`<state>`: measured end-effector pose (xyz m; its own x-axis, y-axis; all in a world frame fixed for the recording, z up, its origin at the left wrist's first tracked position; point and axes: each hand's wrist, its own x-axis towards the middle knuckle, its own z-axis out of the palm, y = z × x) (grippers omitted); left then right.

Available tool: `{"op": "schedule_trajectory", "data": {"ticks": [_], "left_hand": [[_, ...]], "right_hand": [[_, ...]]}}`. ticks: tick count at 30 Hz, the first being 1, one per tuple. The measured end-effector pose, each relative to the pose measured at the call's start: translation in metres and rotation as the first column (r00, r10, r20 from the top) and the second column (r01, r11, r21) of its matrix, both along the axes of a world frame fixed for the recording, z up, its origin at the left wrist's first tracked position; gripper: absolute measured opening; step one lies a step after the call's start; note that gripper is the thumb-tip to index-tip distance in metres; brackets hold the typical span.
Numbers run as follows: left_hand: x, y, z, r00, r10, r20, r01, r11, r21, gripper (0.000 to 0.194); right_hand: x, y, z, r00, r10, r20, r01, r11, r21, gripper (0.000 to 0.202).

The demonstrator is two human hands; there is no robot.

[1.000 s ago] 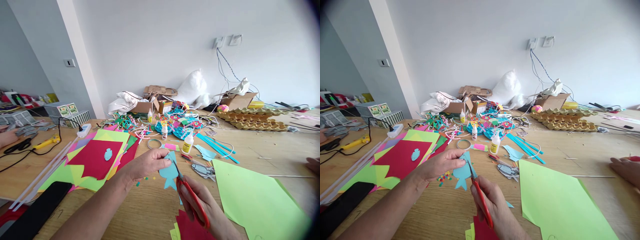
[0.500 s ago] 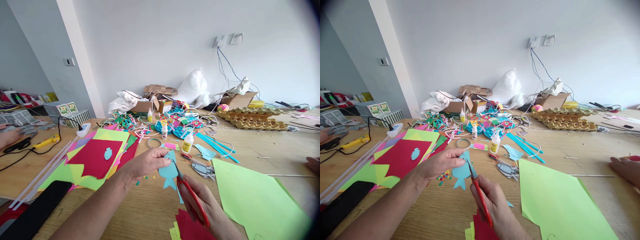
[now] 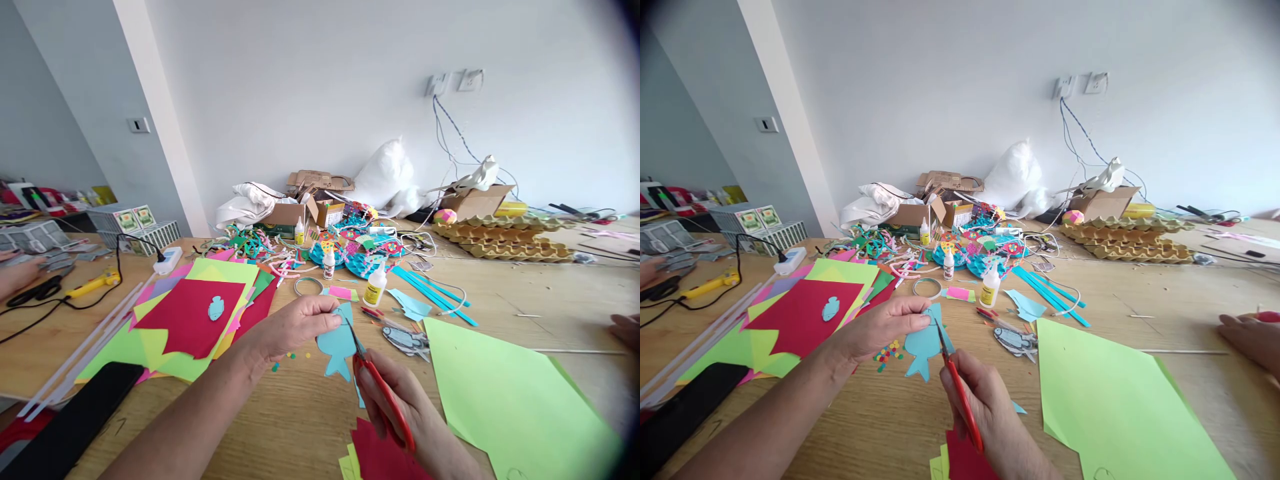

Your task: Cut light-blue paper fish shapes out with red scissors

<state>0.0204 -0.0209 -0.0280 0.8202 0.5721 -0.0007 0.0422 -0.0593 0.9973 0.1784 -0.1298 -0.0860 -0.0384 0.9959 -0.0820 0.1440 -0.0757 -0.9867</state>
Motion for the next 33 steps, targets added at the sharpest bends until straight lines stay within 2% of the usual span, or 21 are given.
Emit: {"op": "schedule_trajectory", "data": {"ticks": [3,10,18,26,33], "left_hand": [[0.0010,-0.0012,0.0019,0.999,-0.035,0.003,0.035,0.999,0.027,0.024],[0.0015,-0.0008,-0.0001,1.000,-0.026,0.013,0.026,1.000,-0.007,0.025],[0.0012,0.0001,0.0012,1.000,-0.023,-0.001,0.023,1.000,-0.010,0.026],[0.0000,0.0004,-0.0017,1.000,0.003,-0.012,-0.003,1.000,-0.003,0.024],[0.0021,-0.0017,0.0013,0.999,-0.028,-0.021,0.029,0.999,0.039,0.025]], "right_hand": [[0.0003,-0.0001,0.0009,1.000,0.001,-0.003,-0.001,1.000,-0.002,0.047],[-0.0002,0.0005,-0.0018,1.000,0.007,-0.026,-0.007,1.000,-0.008,0.047],[-0.0006,0.0004,0.0049,0.998,-0.008,0.057,0.008,1.000,-0.015,0.051],[0.0004,0.0021,-0.0034,1.000,-0.013,0.025,0.014,1.000,-0.017,0.049],[0.0002,0.0010,0.0000,1.000,0.017,0.004,-0.017,1.000,0.008,0.048]]}}
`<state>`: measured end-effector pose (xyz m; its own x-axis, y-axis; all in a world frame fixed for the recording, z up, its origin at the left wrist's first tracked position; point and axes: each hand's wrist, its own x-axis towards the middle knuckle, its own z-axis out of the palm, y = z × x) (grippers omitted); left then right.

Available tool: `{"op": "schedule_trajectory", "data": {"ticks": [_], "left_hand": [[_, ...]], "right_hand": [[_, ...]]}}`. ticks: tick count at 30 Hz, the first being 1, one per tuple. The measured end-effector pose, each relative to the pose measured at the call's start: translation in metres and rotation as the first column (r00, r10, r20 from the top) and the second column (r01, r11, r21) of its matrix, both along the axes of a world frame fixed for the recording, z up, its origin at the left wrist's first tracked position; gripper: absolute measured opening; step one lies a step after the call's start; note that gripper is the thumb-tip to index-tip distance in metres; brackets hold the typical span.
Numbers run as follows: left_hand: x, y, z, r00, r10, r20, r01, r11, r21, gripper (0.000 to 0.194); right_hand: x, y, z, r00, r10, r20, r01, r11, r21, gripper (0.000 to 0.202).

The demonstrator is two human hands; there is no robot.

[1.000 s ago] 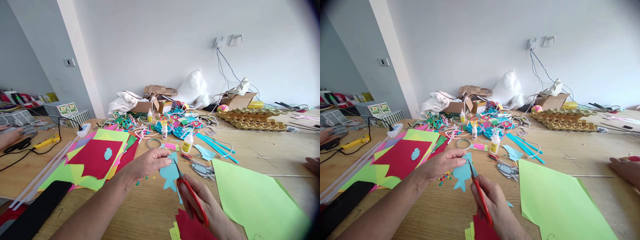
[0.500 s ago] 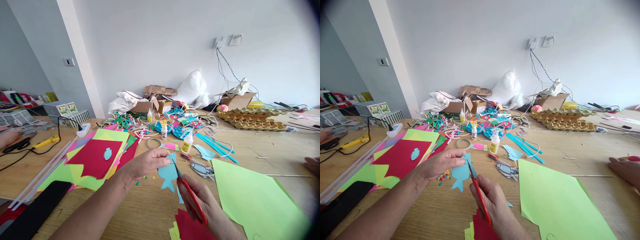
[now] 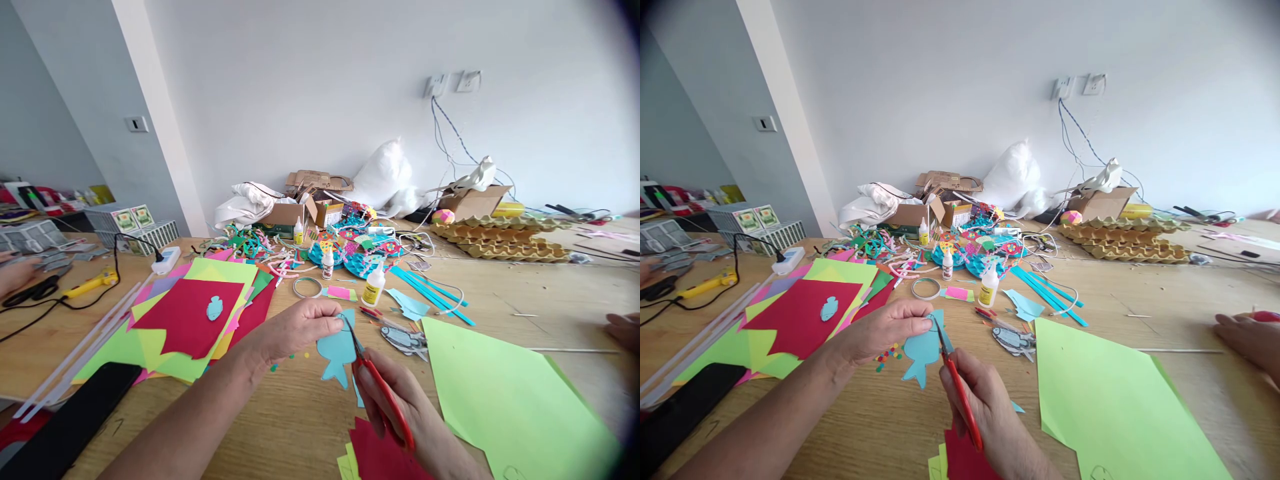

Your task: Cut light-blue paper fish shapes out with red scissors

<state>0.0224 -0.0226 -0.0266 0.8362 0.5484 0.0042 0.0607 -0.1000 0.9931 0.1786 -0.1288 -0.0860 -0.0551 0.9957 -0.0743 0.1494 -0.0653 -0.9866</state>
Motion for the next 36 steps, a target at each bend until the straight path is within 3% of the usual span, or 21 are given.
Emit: {"op": "schedule_trajectory", "data": {"ticks": [13,20,36], "left_hand": [[0.0007,-0.0005,0.0001,1.000,-0.002,0.023,0.004,0.997,-0.074,0.028],[0.0002,-0.0012,0.0000,0.999,0.032,0.002,-0.031,0.998,-0.052,0.028],[0.0001,-0.0050,0.0045,1.000,-0.030,0.002,0.030,0.997,-0.070,0.028]], "right_hand": [[-0.0009,-0.0002,0.0013,0.998,-0.024,0.051,0.024,1.000,0.010,0.053],[-0.0004,0.0015,-0.0011,0.998,-0.042,0.040,0.042,0.999,-0.006,0.053],[-0.0025,-0.0001,0.0055,0.999,-0.029,0.018,0.029,1.000,-0.003,0.055]]}}
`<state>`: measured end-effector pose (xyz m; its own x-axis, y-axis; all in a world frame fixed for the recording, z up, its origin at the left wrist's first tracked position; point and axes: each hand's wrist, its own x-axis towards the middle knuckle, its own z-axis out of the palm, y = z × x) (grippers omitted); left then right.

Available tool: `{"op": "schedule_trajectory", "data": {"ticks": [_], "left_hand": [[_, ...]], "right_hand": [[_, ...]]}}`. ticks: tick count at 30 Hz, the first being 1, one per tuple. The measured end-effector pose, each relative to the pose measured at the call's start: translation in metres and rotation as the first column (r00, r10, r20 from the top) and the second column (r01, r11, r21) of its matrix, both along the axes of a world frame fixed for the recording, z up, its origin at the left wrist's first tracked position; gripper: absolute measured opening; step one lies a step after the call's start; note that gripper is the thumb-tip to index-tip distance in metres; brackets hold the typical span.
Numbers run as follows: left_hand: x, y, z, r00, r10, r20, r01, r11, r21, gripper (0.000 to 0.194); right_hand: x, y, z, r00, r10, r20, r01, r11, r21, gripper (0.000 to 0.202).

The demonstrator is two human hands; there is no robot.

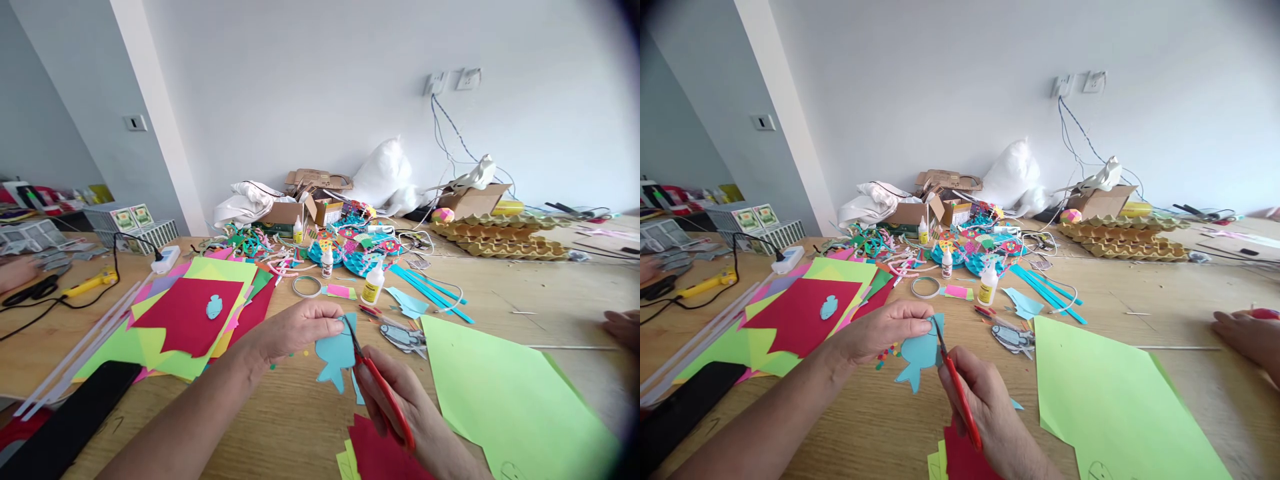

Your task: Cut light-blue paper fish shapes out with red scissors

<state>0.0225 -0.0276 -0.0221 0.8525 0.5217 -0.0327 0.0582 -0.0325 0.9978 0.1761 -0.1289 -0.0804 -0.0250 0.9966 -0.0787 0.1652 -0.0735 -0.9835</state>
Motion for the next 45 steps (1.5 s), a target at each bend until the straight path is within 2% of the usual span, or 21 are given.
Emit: {"op": "schedule_trajectory", "data": {"ticks": [6,14,33,39,45], "left_hand": [[-0.002,0.003,-0.002,1.000,-0.024,0.009,0.024,1.000,0.013,0.025],[-0.006,0.007,-0.001,0.997,-0.047,-0.059,0.048,0.999,0.019,0.024],[-0.008,0.009,0.002,0.988,-0.111,-0.103,0.107,0.993,-0.044,0.019],[-0.009,0.010,0.003,0.985,-0.130,-0.114,0.124,0.991,-0.056,0.016],[-0.010,0.011,0.003,0.982,-0.132,-0.134,0.125,0.990,-0.063,0.016]], "right_hand": [[0.000,-0.002,-0.001,1.000,0.002,0.002,-0.002,1.000,-0.013,0.054],[0.000,-0.002,-0.005,0.998,0.010,0.062,-0.011,1.000,0.006,0.053],[-0.001,-0.004,0.008,0.993,0.096,0.068,-0.094,0.995,-0.036,0.051],[-0.001,-0.004,0.008,0.993,0.094,0.069,-0.090,0.994,-0.059,0.053],[0.000,-0.004,0.010,0.985,0.096,0.144,-0.091,0.995,-0.043,0.050]]}}
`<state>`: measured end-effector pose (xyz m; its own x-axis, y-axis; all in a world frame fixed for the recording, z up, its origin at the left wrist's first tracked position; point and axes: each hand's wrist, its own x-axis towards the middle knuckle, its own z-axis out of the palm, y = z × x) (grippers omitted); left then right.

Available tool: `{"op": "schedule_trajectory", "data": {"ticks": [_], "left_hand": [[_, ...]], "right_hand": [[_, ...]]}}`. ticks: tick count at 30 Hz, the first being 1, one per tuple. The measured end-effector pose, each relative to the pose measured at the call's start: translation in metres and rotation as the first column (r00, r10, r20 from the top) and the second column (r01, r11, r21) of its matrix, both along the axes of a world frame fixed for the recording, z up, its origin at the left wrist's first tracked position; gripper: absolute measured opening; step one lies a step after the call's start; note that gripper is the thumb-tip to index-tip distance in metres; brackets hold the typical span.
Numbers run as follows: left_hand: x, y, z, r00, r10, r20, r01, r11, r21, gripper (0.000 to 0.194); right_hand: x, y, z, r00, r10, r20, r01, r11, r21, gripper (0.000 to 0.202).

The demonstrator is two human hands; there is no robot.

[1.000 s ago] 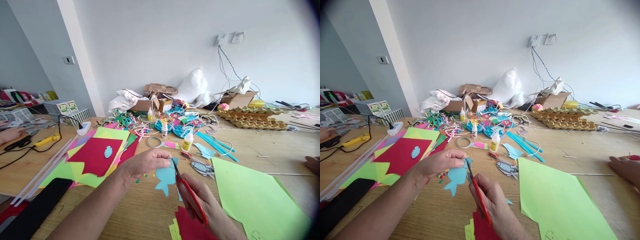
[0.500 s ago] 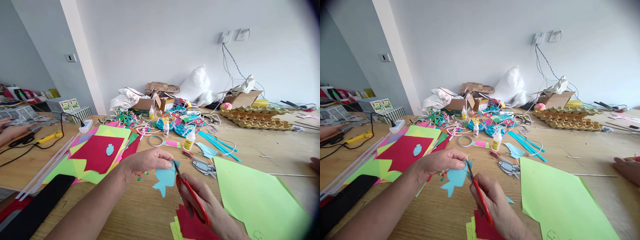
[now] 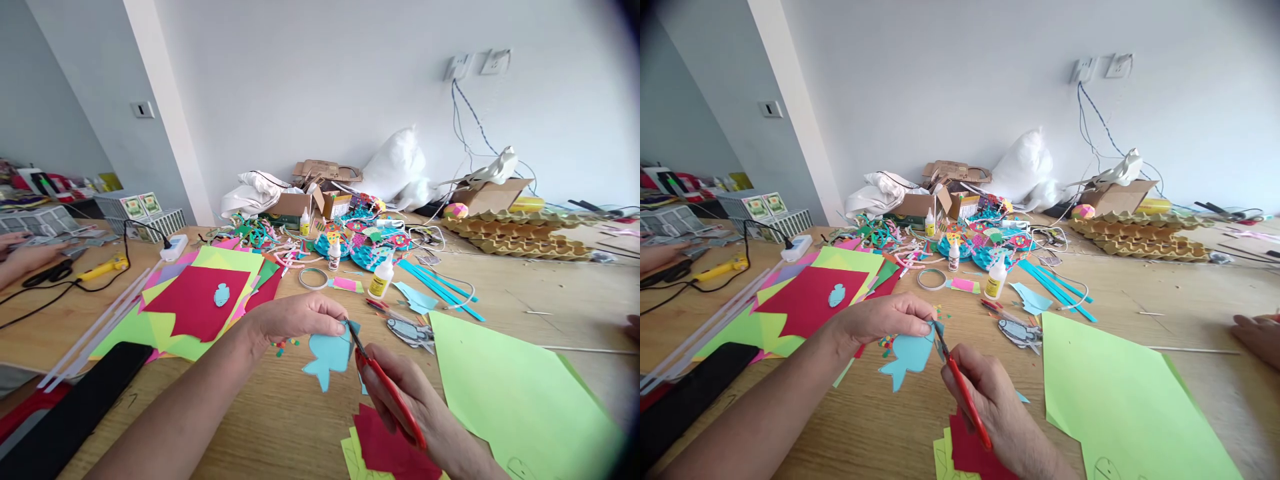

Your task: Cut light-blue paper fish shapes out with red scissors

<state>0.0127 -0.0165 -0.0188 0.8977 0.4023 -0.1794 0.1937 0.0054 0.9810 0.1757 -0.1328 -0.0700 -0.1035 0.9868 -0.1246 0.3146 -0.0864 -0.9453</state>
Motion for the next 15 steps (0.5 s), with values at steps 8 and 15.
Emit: {"op": "schedule_trajectory", "data": {"ticks": [8,15], "left_hand": [[-0.0016,0.0024,0.0003,0.999,-0.027,-0.021,0.028,0.999,0.045,0.017],[-0.0024,0.0048,0.0000,0.998,-0.035,-0.047,0.038,0.998,0.051,0.019]], "right_hand": [[0.0016,0.0007,0.0017,0.998,0.019,0.055,-0.021,0.999,0.036,0.049],[0.0016,0.0019,0.0004,0.999,0.031,0.043,-0.032,0.999,0.040,0.051]]}}
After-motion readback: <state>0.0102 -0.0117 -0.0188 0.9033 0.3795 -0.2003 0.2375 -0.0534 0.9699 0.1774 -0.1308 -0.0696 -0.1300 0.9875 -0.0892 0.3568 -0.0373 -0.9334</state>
